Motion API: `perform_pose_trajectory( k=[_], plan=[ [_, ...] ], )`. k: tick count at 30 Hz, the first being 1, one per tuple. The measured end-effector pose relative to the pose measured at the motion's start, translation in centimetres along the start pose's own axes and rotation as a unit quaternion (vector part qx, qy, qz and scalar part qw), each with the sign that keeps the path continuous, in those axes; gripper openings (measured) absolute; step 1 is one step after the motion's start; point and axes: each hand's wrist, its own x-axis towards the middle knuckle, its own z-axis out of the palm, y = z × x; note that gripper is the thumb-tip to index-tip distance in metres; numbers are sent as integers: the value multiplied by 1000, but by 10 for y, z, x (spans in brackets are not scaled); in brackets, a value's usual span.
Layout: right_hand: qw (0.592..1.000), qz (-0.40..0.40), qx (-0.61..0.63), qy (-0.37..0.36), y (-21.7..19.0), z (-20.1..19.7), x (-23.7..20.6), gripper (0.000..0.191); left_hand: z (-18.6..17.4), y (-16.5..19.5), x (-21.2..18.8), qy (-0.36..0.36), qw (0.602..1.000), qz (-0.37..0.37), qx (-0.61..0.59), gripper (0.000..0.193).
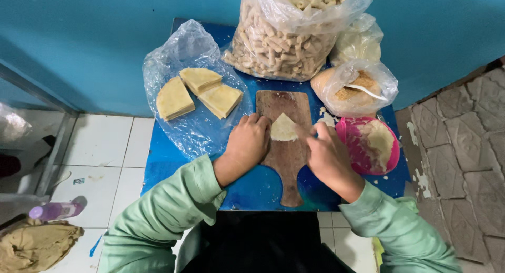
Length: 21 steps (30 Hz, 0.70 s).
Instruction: The person takes thin square dough sheets one at a time, spreads a filling from a pink container onto them using a spoon, and stacks the coated sheets into a pile on a wooden board, occasionally sprinkling a powdery ingredient from a plastic bag between layers.
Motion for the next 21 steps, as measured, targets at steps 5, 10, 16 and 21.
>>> perform_pose_trajectory(
  k=[5, 10, 16, 21],
  plan=[
    [995, -56, -80, 24, 1, -3, -8, 39, 1, -1, 0, -2, 1000, -2, 2, 9],
    [996, -29, -20, 77, 34, -40, -1, 21, 5, -2, -1, -7, 1000, -5, 10, 7],
    [958, 58, -267, 85, 106, -80, 27, 25, 2, 0, 0, 4, 1000, 4, 5, 7],
    [980, 123, -154, 7, 135, -72, 44, 16, 2, 1, 1, 2, 1000, 2, 2, 7]
  ],
)
